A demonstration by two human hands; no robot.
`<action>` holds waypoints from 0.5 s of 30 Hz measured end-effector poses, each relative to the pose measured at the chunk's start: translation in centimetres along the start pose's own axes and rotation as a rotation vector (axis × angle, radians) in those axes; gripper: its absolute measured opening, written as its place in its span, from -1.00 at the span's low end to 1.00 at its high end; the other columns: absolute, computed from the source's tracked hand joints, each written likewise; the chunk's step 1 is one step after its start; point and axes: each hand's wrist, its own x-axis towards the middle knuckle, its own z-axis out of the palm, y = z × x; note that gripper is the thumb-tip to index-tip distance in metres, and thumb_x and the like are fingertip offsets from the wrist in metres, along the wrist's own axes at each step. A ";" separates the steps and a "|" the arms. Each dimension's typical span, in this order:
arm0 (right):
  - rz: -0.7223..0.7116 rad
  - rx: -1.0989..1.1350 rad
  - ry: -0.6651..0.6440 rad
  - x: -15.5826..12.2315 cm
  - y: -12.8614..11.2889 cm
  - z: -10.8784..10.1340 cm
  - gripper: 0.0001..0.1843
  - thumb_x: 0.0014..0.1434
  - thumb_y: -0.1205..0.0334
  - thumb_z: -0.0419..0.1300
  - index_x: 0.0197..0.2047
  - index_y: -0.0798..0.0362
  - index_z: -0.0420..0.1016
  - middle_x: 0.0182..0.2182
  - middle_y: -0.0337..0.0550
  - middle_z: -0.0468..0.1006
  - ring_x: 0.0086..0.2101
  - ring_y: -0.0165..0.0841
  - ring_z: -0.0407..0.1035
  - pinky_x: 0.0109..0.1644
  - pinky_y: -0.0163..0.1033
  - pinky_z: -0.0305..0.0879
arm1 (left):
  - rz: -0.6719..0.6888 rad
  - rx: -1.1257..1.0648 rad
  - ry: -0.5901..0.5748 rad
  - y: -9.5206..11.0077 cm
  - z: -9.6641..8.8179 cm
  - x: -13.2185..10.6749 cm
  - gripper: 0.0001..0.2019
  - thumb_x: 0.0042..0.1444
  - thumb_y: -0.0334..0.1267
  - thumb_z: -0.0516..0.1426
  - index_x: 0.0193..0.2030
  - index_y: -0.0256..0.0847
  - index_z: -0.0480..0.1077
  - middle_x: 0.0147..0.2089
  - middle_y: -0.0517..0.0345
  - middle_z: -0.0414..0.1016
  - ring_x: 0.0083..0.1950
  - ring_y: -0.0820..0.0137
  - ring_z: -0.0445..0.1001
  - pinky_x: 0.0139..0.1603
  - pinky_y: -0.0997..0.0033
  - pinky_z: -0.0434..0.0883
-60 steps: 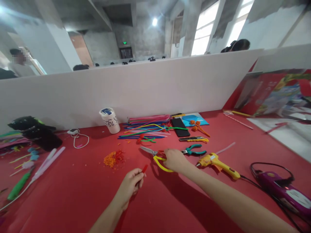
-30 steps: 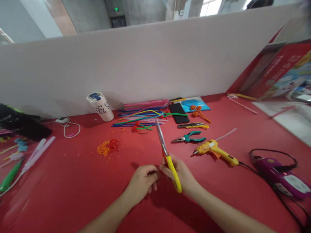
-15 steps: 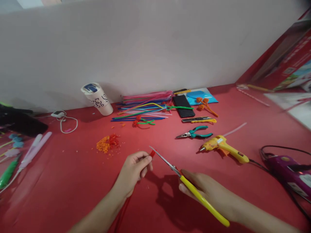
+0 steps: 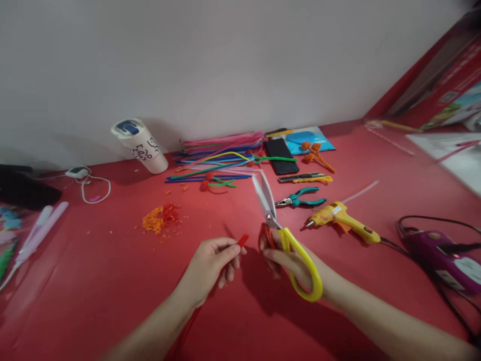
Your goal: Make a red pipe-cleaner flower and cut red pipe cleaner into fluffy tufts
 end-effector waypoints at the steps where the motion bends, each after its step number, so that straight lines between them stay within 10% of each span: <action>1: -0.041 0.072 -0.015 0.5 -0.1 0.1 -0.73 0.06 0.00 0.08 -0.41 0.05 0.21 -0.68 -0.38 0.25 -0.69 -0.51 0.16 -0.59 -0.36 0.13 | -0.007 0.006 -0.012 -0.1 0.2 0.0 -0.82 0.01 -0.20 0.09 -0.40 -0.29 0.40 -0.60 0.28 0.30 -0.71 0.63 0.21 -0.81 0.69 0.06; 15: -0.049 0.159 0.066 1.0 -1.1 1.8 -0.83 0.08 0.19 0.08 -0.46 0.06 0.19 -0.73 -0.40 0.31 -0.71 -0.52 0.21 -0.63 -0.40 0.15 | 0.008 0.036 -0.036 0.1 1.1 -0.2 -0.79 0.00 -0.16 0.09 -0.49 -0.27 0.37 -0.60 0.27 0.33 -0.70 0.61 0.22 -0.79 0.66 0.10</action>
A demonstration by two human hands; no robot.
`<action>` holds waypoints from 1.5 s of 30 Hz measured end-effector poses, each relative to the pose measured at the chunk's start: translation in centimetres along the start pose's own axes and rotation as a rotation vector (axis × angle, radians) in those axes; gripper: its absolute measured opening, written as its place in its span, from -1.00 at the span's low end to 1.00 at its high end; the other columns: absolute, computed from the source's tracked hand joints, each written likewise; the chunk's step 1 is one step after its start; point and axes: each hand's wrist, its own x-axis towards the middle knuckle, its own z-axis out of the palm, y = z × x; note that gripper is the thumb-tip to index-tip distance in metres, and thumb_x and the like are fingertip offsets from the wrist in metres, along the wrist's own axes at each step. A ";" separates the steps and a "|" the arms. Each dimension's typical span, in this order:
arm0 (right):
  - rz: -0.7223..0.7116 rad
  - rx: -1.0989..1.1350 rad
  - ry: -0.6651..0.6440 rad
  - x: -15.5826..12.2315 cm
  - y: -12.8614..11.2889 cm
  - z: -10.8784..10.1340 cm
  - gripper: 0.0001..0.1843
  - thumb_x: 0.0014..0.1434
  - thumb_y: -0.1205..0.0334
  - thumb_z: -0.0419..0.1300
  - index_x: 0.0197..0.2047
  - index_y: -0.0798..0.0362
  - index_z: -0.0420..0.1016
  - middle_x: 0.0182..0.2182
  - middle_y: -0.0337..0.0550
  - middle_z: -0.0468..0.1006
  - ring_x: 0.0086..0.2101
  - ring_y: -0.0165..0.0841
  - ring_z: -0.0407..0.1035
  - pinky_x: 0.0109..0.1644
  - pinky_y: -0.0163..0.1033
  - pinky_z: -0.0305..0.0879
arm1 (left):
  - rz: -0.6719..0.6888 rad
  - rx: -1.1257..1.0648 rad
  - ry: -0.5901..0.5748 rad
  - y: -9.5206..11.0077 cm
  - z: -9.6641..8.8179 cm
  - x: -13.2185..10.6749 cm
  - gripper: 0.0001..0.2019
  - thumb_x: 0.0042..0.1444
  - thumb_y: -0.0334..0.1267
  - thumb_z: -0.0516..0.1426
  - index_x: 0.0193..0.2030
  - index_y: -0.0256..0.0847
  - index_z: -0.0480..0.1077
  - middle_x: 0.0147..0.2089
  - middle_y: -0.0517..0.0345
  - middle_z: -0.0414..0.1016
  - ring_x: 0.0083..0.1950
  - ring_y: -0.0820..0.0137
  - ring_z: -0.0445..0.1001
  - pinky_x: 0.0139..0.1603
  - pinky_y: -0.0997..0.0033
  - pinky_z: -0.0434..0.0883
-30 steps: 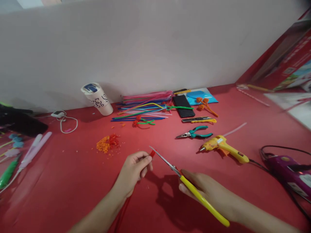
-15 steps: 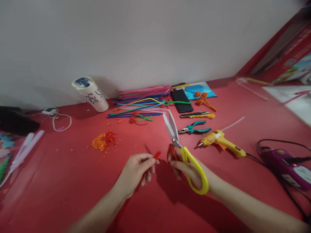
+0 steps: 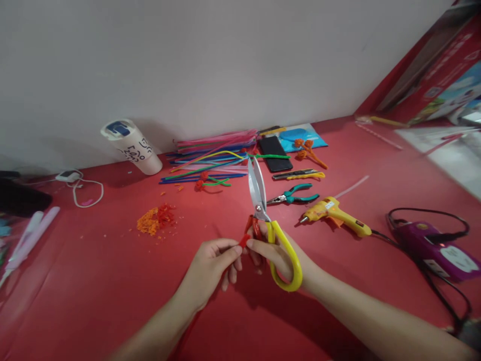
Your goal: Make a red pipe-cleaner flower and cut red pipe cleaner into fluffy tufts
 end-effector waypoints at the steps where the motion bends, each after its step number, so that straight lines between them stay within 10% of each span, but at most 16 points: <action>1: 0.000 -0.012 -0.002 0.0 -0.1 0.1 -0.83 0.08 0.19 0.08 -0.46 0.06 0.18 -0.72 -0.40 0.30 -0.71 -0.52 0.20 -0.62 -0.40 0.15 | 0.001 0.006 -0.003 -0.1 0.0 0.0 -0.79 0.00 -0.16 0.09 -0.48 -0.27 0.37 -0.60 0.27 0.33 -0.70 0.61 0.22 -0.79 0.66 0.10; 16: 0.153 -0.898 -0.165 -4.7 -2.4 -4.7 -0.58 0.09 -0.18 -0.01 -0.40 0.04 0.27 -0.53 -0.25 0.38 -0.53 -0.42 0.20 -0.46 -0.32 0.09 | 0.068 0.005 0.125 1.3 -1.7 0.8 -0.80 -0.03 -0.17 0.12 -0.45 -0.30 0.39 -0.59 0.22 0.36 -0.70 0.63 0.18 -0.78 0.66 0.00; 45: 0.211 -0.764 -0.209 -3.2 -1.1 -3.2 -0.47 0.08 -0.25 -0.08 -0.53 0.07 0.23 -0.60 -0.25 0.30 -0.58 -0.49 0.06 -0.55 -0.34 -0.03 | -0.043 0.077 0.102 1.5 -1.3 2.7 -0.77 -0.05 -0.20 0.09 -0.62 -0.27 0.35 -0.79 0.36 0.11 -0.75 0.64 -0.03 -0.74 0.62 -0.12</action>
